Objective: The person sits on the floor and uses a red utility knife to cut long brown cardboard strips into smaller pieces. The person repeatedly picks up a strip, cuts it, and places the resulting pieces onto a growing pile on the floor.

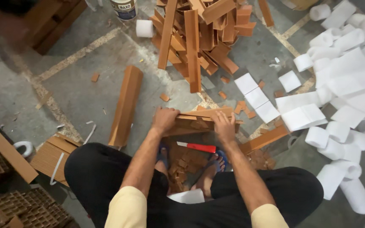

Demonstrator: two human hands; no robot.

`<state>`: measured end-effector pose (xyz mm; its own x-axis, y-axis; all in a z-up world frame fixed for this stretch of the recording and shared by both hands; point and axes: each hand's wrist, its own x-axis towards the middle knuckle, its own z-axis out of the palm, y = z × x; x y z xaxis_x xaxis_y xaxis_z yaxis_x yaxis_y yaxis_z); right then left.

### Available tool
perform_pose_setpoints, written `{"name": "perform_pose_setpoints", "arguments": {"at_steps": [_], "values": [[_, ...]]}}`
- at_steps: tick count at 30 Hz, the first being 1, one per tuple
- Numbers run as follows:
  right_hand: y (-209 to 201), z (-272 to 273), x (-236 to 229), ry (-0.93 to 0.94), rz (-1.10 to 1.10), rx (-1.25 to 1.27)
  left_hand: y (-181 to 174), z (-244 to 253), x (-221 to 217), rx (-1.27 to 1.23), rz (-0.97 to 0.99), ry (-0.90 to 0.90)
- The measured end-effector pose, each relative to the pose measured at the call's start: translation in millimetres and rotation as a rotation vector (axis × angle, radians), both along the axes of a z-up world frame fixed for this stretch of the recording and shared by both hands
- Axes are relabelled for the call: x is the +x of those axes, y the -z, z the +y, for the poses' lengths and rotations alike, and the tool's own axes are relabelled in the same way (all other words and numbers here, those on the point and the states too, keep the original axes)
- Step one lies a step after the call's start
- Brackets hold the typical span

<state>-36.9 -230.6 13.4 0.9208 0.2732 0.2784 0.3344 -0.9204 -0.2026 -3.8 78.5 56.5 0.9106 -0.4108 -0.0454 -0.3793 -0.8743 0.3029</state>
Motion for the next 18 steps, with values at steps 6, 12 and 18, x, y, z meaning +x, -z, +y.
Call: {"name": "perform_pose_setpoints", "arguments": {"at_steps": [6,12,18], "values": [[-11.8,43.2,-20.2,-0.273,-0.103,0.213,33.6,-1.0,-6.4,0.057,-0.115,-0.139],[-23.6,72.1,-49.1,-0.275,-0.042,0.078,26.3,-15.9,5.0,0.105,-0.006,-0.162],[6.7,-11.3,-49.7,0.243,-0.086,0.388,28.6,17.1,-17.6,-0.133,-0.245,-0.307]]}}
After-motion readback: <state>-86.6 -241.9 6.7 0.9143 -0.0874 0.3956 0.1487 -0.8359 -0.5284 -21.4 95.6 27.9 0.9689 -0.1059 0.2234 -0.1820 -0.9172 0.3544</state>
